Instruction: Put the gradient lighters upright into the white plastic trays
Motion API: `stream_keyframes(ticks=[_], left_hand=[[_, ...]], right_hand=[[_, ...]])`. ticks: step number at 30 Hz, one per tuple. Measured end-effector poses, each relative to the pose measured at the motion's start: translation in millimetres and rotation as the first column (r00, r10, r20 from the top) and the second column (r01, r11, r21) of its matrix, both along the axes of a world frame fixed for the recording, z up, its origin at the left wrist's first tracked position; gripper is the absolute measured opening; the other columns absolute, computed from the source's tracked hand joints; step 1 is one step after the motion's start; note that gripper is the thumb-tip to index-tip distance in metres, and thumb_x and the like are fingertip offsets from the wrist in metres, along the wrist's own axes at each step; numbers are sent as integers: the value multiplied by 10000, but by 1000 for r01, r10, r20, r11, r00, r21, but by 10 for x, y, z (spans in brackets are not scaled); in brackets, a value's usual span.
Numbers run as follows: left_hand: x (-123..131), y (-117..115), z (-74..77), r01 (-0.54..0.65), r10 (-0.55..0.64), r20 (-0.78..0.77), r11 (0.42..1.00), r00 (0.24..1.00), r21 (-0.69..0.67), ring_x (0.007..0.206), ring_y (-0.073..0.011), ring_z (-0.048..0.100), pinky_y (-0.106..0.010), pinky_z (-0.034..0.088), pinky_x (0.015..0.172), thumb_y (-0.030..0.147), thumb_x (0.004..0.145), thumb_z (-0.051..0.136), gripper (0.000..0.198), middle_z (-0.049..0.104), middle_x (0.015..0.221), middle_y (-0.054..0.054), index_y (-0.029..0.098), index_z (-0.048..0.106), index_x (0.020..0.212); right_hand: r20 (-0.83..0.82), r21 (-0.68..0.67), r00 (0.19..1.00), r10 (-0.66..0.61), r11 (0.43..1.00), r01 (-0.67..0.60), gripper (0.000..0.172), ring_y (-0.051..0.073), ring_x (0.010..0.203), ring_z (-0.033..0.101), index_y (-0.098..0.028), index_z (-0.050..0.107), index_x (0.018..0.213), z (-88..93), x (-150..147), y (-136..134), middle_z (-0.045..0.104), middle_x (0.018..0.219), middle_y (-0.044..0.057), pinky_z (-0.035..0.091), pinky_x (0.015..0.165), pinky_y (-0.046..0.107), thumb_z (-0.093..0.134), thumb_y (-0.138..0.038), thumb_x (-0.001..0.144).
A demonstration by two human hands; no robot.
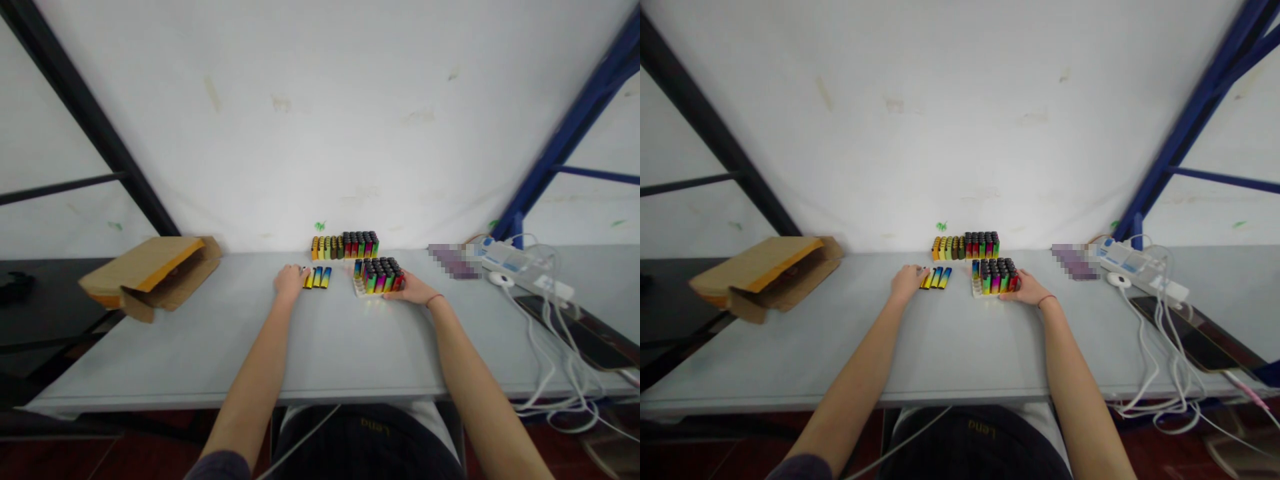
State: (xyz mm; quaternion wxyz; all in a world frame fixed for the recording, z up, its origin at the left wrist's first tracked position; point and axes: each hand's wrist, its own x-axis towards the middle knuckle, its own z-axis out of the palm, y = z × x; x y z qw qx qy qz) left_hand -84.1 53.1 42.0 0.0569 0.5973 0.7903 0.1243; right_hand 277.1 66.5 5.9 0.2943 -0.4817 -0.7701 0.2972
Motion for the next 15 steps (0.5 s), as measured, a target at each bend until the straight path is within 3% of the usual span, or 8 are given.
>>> stream_keyframes(ticks=[3, 7, 12, 14, 15], left_hand=[[29, 1, -57, 1, -1, 0, 1000, 1000, 6, 1146, -322, 650, -373, 509, 876, 481, 979, 427, 439, 668, 1241, -179, 184, 703, 1147], [61, 16, -88, -23, 20, 52, 998, 998, 60, 1139, -334, 653, -389, 500, 880, 302, 958, 472, 315, 682, 1202, -216, 135, 655, 1152], [15, 108, -87, -106, 23, 362, 971, 932, 213, 1094, -336, 666, -365, 488, 872, 241, 922, 516, 173, 712, 1039, -225, 134, 643, 874], [46, 154, -55, -107, -23, 468, 962, 883, 250, 979, -281, 699, -322, 504, 803, 302, 951, 483, 236, 714, 912, -160, 167, 594, 793], [86, 169, -32, -131, -46, 565, 954, 824, 268, 885, -242, 709, -300, 510, 753, 336, 968, 455, 256, 700, 852, -118, 180, 568, 800]], right_hand=[[-2, 4, 1000, -5, 1000, 5, 764, 324, 1169, 639, -205, 651, 1245, 11, -7, -8, 700, 1240, 95, 480, 1099, 477, 899, -486, 580], [-5, 8, 1000, 2, 1000, -2, 778, 329, 1180, 632, -199, 645, 1248, 17, -9, -11, 698, 1246, 100, 471, 1106, 491, 900, -494, 574], [-17, 1, 1000, 6, 1000, -6, 795, 323, 1183, 631, -209, 630, 1264, -12, -1, -3, 693, 1248, 94, 474, 1104, 487, 895, -504, 575], [-22, 1, 1000, 6, 1000, -6, 793, 325, 1183, 631, -211, 629, 1264, -22, 1, 0, 692, 1247, 94, 475, 1101, 490, 894, -506, 577], [-24, 1, 1000, 7, 1000, -7, 794, 326, 1184, 630, -211, 629, 1263, -24, 2, 0, 693, 1246, 95, 475, 1101, 492, 895, -505, 576]])
